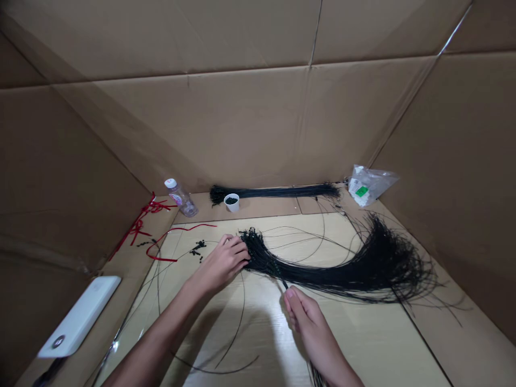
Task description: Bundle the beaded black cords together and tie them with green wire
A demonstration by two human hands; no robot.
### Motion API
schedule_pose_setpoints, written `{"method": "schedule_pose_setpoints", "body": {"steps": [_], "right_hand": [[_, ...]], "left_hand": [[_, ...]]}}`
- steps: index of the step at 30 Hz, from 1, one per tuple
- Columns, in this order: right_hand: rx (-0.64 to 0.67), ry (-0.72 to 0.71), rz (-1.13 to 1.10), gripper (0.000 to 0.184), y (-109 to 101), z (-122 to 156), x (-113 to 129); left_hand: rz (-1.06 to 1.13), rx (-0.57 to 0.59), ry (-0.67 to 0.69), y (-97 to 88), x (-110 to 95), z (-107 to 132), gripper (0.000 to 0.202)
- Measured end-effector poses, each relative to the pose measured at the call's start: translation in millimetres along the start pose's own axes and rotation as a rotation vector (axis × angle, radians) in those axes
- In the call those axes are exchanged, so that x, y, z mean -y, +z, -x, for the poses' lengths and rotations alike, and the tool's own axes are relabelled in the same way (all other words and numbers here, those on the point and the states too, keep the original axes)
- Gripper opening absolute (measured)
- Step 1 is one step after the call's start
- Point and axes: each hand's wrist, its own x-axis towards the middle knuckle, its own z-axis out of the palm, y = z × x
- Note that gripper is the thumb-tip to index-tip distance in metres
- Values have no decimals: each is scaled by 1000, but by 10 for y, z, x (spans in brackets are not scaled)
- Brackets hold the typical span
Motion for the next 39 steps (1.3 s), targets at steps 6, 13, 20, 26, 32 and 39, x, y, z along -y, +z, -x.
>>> {"method": "schedule_pose_setpoints", "body": {"steps": [6,13,20,26,32,39], "right_hand": [[-29,-1,18,68,1,-5,9],[-48,-1,-6,67,-12,21,23],[-77,-12,12,69,-29,23,107],[-46,-39,-19,65,-40,-61,246],[28,-229,238,51,51,-118,468],[142,-664,567,37,264,-360,744]], "left_hand": [[-33,8,42,-4,20,-43,5],[-34,15,75,3,63,-114,12],[107,13,14,-122,24,-101,14],[365,17,-93,-405,-104,20,12],[513,-20,-230,-537,-244,178,14],[680,-194,-317,-713,-449,310,12]]}}
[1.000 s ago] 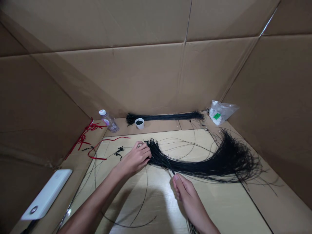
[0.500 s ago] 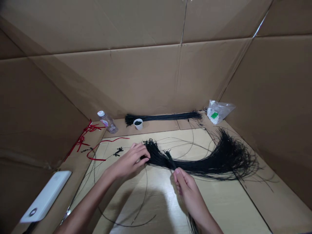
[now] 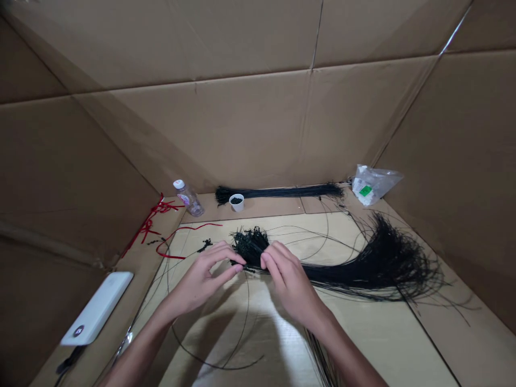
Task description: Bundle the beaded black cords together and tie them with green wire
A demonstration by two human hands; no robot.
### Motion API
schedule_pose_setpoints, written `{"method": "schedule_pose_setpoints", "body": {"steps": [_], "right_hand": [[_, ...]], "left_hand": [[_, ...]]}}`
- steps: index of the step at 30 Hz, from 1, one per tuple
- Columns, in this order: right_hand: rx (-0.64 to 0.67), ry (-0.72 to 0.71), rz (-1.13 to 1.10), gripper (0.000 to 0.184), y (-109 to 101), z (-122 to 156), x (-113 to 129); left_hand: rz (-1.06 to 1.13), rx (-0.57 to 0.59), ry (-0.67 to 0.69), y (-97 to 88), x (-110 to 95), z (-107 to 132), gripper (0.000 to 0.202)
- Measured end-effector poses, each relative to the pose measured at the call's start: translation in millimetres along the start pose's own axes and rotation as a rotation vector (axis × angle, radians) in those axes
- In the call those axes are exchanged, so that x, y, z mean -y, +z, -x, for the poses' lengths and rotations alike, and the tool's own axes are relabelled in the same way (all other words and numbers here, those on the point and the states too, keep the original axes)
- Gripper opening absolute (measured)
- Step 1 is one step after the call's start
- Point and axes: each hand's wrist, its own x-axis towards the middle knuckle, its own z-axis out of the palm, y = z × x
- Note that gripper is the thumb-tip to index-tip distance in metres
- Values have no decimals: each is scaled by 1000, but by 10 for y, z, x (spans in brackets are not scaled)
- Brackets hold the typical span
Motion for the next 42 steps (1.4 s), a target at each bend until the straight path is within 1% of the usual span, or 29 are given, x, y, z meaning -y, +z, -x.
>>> {"method": "schedule_pose_setpoints", "body": {"steps": [2,4,6,7,10,12,13,15,16,17,18,21,23,25,27,31,35,38,40,42], "right_hand": [[18,-31,11,35,65,-112,-67],[98,0,-8,34,135,-171,-138],[197,43,-38,36,190,-173,-183],[226,56,-48,37,208,-160,-193],[247,80,-47,40,235,-108,-189],[252,88,-39,39,239,-88,-177],[257,92,-35,39,239,-83,-172],[266,96,-24,39,238,-81,-168],[271,96,-20,39,236,-82,-166],[277,93,-17,39,234,-83,-166],[287,88,-17,38,230,-84,-164],[313,72,-26,38,211,-82,-156],[329,67,-39,39,187,-80,-141],[349,65,-59,41,152,-86,-114],[378,64,-89,41,107,-102,-77],[438,68,-147,39,2,-155,-25],[491,138,-191,38,-84,-195,-20],[544,164,-203,38,-156,-224,-6],[570,157,-196,40,-231,-250,2],[568,159,-185,42,-337,-281,-10]], "left_hand": [[2,-42,11,-21,-38,28,12],[-4,-73,13,-45,-45,55,12],[-19,-86,2,-67,-23,90,12],[-29,-87,-6,-74,-5,112,12],[-62,-81,-24,-66,46,192,13],[-136,-116,-22,-39,54,241,12],[-201,-160,-17,-21,49,257,18],[-350,-253,7,17,21,262,38],[-405,-271,34,35,3,248,45],[-432,-256,72,51,-15,225,49],[-430,-214,114,63,-32,195,47],[-325,-51,206,79,-54,89,27],[-249,-2,206,70,-46,36,14],[-175,28,184,48,-27,7,8],[-87,44,148,15,-8,-3,5],[80,69,73,-79,8,-12,9],[103,85,39,-171,-4,-25,8],[94,92,50,-252,-19,-21,7],[101,61,60,-350,-17,-10,9],[101,-6,66,-497,2,5,9]]}}
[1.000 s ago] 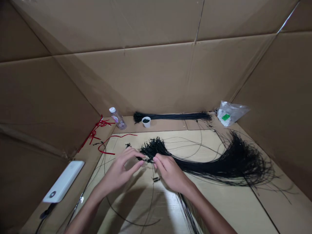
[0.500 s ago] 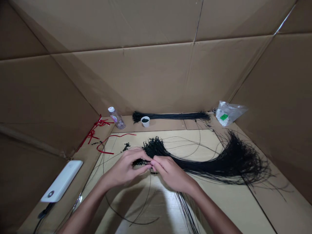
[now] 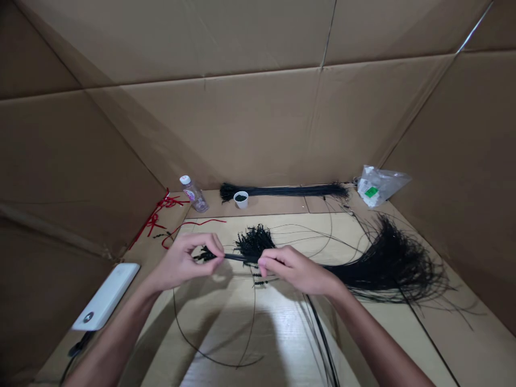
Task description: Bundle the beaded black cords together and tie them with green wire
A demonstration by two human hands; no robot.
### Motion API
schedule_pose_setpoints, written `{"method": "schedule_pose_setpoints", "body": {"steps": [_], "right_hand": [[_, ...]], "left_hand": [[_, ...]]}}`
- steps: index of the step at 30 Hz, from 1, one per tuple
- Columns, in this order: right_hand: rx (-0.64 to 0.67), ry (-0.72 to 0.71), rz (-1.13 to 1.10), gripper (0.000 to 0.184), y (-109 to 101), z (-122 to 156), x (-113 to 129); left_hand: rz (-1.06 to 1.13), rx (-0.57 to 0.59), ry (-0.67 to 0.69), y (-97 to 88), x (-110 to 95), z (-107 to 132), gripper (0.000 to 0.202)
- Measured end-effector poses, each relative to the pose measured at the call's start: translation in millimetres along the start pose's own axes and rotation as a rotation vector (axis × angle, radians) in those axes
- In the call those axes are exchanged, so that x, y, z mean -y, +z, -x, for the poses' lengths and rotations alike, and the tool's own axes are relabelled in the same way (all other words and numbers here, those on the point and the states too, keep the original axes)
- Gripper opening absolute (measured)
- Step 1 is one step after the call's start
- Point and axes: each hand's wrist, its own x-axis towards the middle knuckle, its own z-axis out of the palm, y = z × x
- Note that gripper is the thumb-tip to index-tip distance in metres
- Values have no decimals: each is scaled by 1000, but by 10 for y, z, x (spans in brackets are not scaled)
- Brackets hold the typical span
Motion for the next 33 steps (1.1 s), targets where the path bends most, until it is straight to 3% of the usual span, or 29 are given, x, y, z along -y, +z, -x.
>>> {"method": "schedule_pose_setpoints", "body": {"steps": [4,8,15,22,27,31,33], "right_hand": [[-22,59,-77,45,-269,96,-33],[-75,75,-60,46,-497,207,-48],[-98,126,95,45,-651,394,-41],[-123,152,183,43,-790,600,-70],[-166,185,200,44,-918,741,-148],[-247,173,234,47,-951,865,-169],[-281,179,264,50,-933,991,-125]], "left_hand": [[-27,-138,-3,-386,45,56,9],[-80,-295,-62,-746,127,191,20],[-184,-460,-216,-1198,302,604,29],[-266,-617,-327,-1516,270,842,33],[-349,-869,-295,-1697,330,911,30],[-315,-876,-276,-1699,343,938,17],[-259,-868,-232,-1653,292,938,20]]}}
